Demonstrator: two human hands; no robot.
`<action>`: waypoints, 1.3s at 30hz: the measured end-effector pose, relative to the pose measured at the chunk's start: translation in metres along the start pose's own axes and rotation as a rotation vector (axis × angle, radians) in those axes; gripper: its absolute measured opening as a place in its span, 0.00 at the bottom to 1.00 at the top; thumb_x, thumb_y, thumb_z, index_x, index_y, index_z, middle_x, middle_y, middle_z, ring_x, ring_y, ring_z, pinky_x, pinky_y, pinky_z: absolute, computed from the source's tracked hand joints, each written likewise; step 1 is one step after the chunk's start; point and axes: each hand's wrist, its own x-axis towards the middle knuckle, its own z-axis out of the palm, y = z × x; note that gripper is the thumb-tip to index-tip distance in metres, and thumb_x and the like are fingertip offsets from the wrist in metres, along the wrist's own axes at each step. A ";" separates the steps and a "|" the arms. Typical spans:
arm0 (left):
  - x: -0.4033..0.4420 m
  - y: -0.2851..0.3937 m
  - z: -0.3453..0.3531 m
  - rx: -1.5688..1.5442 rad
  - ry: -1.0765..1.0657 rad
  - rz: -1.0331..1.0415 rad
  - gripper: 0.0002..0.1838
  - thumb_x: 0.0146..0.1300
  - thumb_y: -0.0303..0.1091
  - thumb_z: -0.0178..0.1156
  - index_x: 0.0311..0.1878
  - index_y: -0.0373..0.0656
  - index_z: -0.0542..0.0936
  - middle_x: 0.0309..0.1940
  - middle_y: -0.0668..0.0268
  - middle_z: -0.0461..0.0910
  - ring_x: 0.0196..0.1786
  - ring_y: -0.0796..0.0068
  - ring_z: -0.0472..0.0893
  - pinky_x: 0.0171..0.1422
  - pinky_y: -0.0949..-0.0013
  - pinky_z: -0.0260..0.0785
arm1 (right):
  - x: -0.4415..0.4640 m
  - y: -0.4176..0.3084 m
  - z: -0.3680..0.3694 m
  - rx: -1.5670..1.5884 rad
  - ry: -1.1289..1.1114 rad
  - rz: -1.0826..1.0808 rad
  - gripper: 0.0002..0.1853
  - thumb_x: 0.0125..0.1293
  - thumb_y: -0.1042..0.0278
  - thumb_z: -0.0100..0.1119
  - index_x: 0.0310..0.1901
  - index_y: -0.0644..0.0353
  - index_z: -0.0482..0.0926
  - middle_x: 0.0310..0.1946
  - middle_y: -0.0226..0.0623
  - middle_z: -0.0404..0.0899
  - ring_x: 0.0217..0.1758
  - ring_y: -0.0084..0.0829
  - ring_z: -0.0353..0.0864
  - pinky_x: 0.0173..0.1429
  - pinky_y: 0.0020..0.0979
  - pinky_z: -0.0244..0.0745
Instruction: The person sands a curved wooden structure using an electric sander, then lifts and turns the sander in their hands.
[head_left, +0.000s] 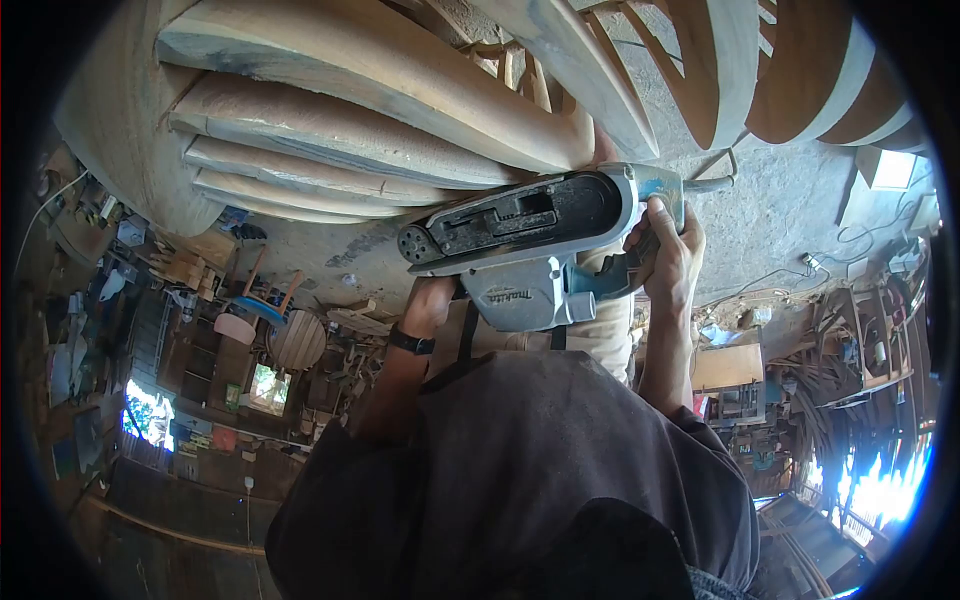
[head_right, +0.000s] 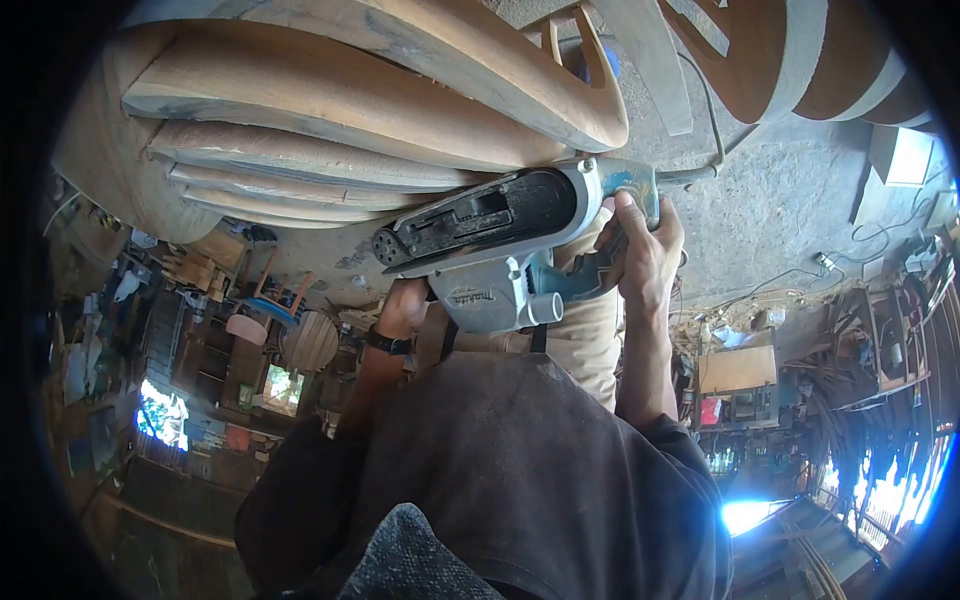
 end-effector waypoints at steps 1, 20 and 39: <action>-0.002 0.009 0.008 0.008 -0.003 -0.030 0.25 0.76 0.47 0.48 0.67 0.40 0.70 0.63 0.59 0.74 0.62 0.67 0.76 0.65 0.62 0.71 | 0.004 0.000 -0.003 0.004 -0.001 0.002 0.13 0.66 0.63 0.61 0.43 0.66 0.77 0.21 0.35 0.77 0.19 0.24 0.76 0.22 0.22 0.67; 0.053 -0.015 0.011 1.019 0.107 0.207 0.17 0.66 0.39 0.50 0.47 0.38 0.81 0.42 0.56 0.82 0.44 0.63 0.80 0.44 0.62 0.72 | 0.031 0.090 -0.020 0.055 0.064 -0.064 0.11 0.57 0.70 0.66 0.39 0.63 0.76 0.18 0.33 0.77 0.18 0.23 0.76 0.24 0.24 0.69; 0.065 -0.036 -0.047 0.511 0.169 0.222 0.11 0.66 0.35 0.55 0.40 0.38 0.82 0.31 0.64 0.83 0.28 0.76 0.79 0.27 0.74 0.66 | 0.013 0.145 -0.018 0.416 -0.063 -0.141 0.12 0.59 0.76 0.61 0.44 0.66 0.73 0.23 0.35 0.76 0.20 0.24 0.76 0.26 0.25 0.75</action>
